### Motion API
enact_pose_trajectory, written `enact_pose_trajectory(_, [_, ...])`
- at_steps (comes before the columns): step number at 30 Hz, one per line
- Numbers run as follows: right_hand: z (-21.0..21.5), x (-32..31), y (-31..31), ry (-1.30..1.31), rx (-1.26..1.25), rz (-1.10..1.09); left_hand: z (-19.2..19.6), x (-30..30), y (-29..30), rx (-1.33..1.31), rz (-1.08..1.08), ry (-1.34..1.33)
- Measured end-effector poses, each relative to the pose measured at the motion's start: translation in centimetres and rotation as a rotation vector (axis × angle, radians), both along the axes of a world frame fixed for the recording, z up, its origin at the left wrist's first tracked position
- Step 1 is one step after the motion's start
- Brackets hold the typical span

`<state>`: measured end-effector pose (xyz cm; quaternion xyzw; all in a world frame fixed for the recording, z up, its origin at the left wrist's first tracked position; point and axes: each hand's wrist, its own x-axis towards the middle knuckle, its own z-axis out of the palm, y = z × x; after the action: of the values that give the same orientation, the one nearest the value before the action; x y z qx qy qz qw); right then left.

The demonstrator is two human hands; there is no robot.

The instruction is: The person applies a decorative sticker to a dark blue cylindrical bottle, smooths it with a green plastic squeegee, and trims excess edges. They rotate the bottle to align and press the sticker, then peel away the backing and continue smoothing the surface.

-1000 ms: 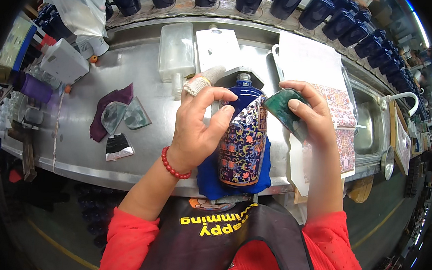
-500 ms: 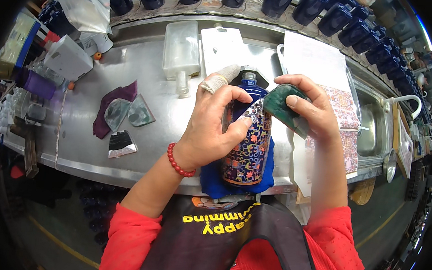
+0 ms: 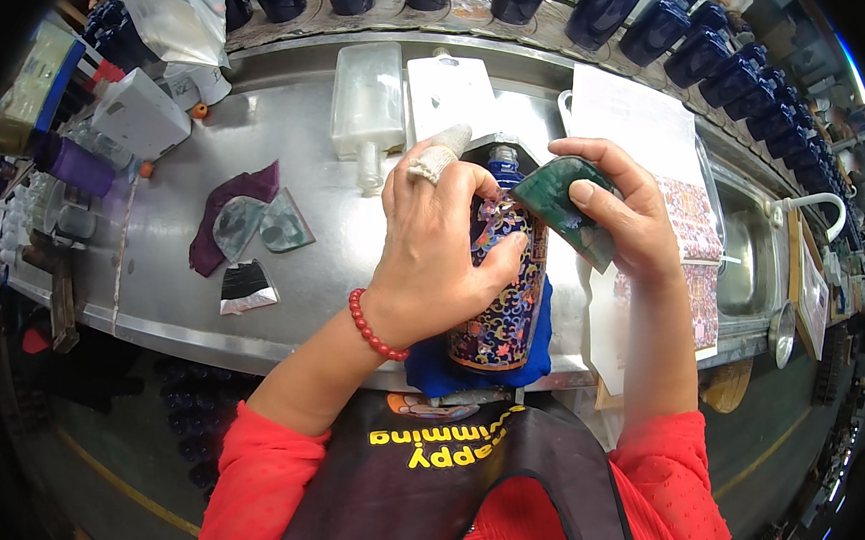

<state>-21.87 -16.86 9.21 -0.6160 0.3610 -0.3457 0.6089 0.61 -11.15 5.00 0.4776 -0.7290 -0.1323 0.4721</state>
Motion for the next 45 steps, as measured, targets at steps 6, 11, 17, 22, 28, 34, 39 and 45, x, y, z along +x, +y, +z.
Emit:
enact_pose_trajectory(6, [-0.1,-0.3,1.7,0.046,-0.225,-0.182,0.1,0.0,-0.9,0.024,0.071,-0.003])
enact_pose_trajectory(11, [-1.2,-0.1,3.6,0.491,-0.770,-0.132,0.0,0.3,-1.3,0.068,0.048,0.096])
enact_pose_trajectory(17, [-2.7,0.8,4.5,0.622,-0.847,-0.110,-0.1,0.5,-1.2,0.152,-0.027,0.186])
enact_pose_trajectory(22, [-3.0,1.1,4.1,0.631,-0.824,-0.110,0.2,0.7,-1.1,0.283,-0.086,0.223])
enact_pose_trajectory(28, [-3.1,1.0,4.2,0.618,-0.836,-0.136,0.1,0.7,-1.8,0.180,-0.061,0.171])
enact_pose_trajectory(34, [-3.0,1.0,4.3,0.629,-0.879,-0.150,0.2,0.6,-2.1,0.137,-0.060,0.114])
enact_pose_trajectory(39, [-2.3,1.0,4.1,0.634,-0.903,-0.155,0.4,1.0,-2.1,0.200,-0.110,0.119])
enact_pose_trajectory(45, [-2.1,1.4,3.9,0.633,-0.919,-0.145,0.0,0.7,-2.3,0.082,-0.031,0.091])
